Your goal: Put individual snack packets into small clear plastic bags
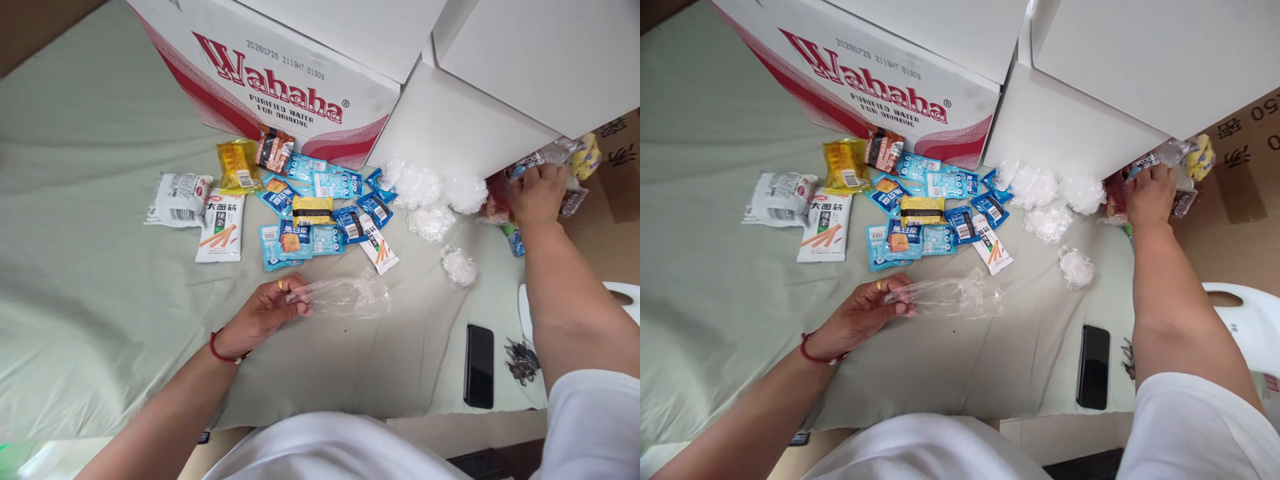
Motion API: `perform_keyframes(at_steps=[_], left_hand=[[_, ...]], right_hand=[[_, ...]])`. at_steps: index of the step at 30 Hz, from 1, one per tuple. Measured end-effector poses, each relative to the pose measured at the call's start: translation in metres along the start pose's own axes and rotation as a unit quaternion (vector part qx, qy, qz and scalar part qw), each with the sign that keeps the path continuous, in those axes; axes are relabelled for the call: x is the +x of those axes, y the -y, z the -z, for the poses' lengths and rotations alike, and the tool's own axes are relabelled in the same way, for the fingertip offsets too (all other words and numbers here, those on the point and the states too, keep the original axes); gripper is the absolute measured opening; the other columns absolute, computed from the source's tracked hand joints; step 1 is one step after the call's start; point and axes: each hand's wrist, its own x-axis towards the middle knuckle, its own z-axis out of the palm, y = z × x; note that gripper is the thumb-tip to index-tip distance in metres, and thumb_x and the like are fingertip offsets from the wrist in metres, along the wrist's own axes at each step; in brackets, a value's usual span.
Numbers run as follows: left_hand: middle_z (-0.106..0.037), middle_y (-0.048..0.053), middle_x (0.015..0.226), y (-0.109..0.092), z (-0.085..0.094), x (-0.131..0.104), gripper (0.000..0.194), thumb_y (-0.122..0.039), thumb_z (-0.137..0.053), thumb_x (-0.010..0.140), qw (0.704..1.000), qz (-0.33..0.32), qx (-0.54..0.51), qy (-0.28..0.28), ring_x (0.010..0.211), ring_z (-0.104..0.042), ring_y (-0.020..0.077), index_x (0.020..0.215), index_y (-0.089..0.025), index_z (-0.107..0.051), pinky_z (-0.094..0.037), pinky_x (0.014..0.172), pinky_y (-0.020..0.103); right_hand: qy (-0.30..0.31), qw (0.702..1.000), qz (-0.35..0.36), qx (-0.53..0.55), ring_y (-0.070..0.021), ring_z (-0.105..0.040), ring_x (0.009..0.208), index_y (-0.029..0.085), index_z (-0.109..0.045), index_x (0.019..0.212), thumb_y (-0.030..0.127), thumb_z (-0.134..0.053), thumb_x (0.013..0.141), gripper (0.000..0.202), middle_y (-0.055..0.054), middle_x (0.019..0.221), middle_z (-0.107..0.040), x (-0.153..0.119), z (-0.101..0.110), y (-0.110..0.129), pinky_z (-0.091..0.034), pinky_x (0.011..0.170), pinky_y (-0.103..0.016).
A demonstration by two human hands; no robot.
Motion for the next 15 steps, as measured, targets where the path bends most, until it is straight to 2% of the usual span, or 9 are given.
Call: perform_keyframes(at_steps=[3,5,7,9,11,13,15], left_hand=[[-0.06,0.001,0.09,0.0,0.0,0.0,0.01,-0.024,-0.08,0.087,1.0,0.002,-0.003,-0.003,0.077,-0.065,0.0112,0.087,-0.017,-0.073,-0.058,0.076,0.026],[-0.06,0.001,0.09,0.0,-0.001,-0.001,0.011,-0.024,-0.08,0.087,1.0,0.0,-0.005,0.0,0.077,-0.065,0.011,0.086,-0.017,-0.072,-0.058,0.076,0.025],[-0.06,0.001,0.091,0.0,-0.001,-0.001,0.011,-0.024,-0.08,0.087,1.0,0.001,-0.002,0.003,0.077,-0.065,0.011,0.086,-0.017,-0.072,-0.058,0.076,0.025],[-0.06,0.001,0.091,-0.001,-0.001,-0.002,0.011,-0.024,-0.08,0.087,1.0,0.004,0.0,0.005,0.077,-0.065,0.011,0.087,-0.017,-0.072,-0.058,0.076,0.025],[-0.06,0.001,0.091,-0.001,-0.001,-0.002,0.011,-0.024,-0.08,0.087,1.0,0.006,-0.001,0.006,0.078,-0.066,0.0111,0.088,-0.017,-0.072,-0.057,0.077,0.025],[-0.06,0.001,0.09,-0.001,0.0,-0.002,0.012,-0.025,-0.08,0.087,1.0,0.005,-0.003,0.008,0.078,-0.066,0.0114,0.087,-0.017,-0.072,-0.058,0.077,0.026],[-0.06,0.001,0.089,-0.001,0.0,-0.001,0.013,-0.026,-0.08,0.087,1.0,0.001,-0.005,0.008,0.077,-0.066,0.0115,0.086,-0.016,-0.072,-0.058,0.076,0.026]], right_hand=[[-0.016,0.999,0.032,0.001,-0.0312,-0.036,0.121,0.006,-0.067,0.126,0.04,-0.038,0.107,0.048,-0.026,0.132,-0.056,-0.009,0.007,0.005,-0.029,0.099,-0.045],[-0.063,0.997,0.035,0.004,-0.0315,-0.034,0.126,0.011,-0.063,0.133,0.042,-0.04,0.106,0.047,-0.024,0.146,-0.048,-0.027,0.013,0.014,-0.028,0.101,-0.045],[-0.094,0.996,0.011,0.005,-0.0329,-0.036,0.126,0.013,-0.063,0.133,0.039,-0.042,0.105,0.044,-0.024,0.147,-0.047,-0.052,0.013,0.024,-0.027,0.099,-0.045],[-0.055,0.998,-0.025,0.018,-0.0337,-0.042,0.118,0.012,-0.065,0.126,0.034,-0.043,0.102,0.039,-0.025,0.129,-0.056,-0.078,0.006,0.034,-0.029,0.093,-0.045],[0.005,0.996,-0.081,0.043,-0.0335,-0.045,0.111,0.011,-0.065,0.126,0.034,-0.047,0.1,0.038,-0.025,0.12,-0.059,-0.099,-0.007,0.041,-0.029,0.086,-0.044],[0.025,0.983,-0.165,0.073,-0.034,-0.046,0.11,0.011,-0.056,0.14,0.042,-0.055,0.097,0.052,-0.028,0.13,-0.054,-0.109,-0.023,0.044,-0.028,0.083,-0.044],[0.025,0.963,-0.246,0.107,-0.0346,-0.046,0.112,0.01,-0.045,0.151,0.05,-0.064,0.092,0.074,-0.031,0.139,-0.048,-0.107,-0.038,0.044,-0.026,0.082,-0.044]])
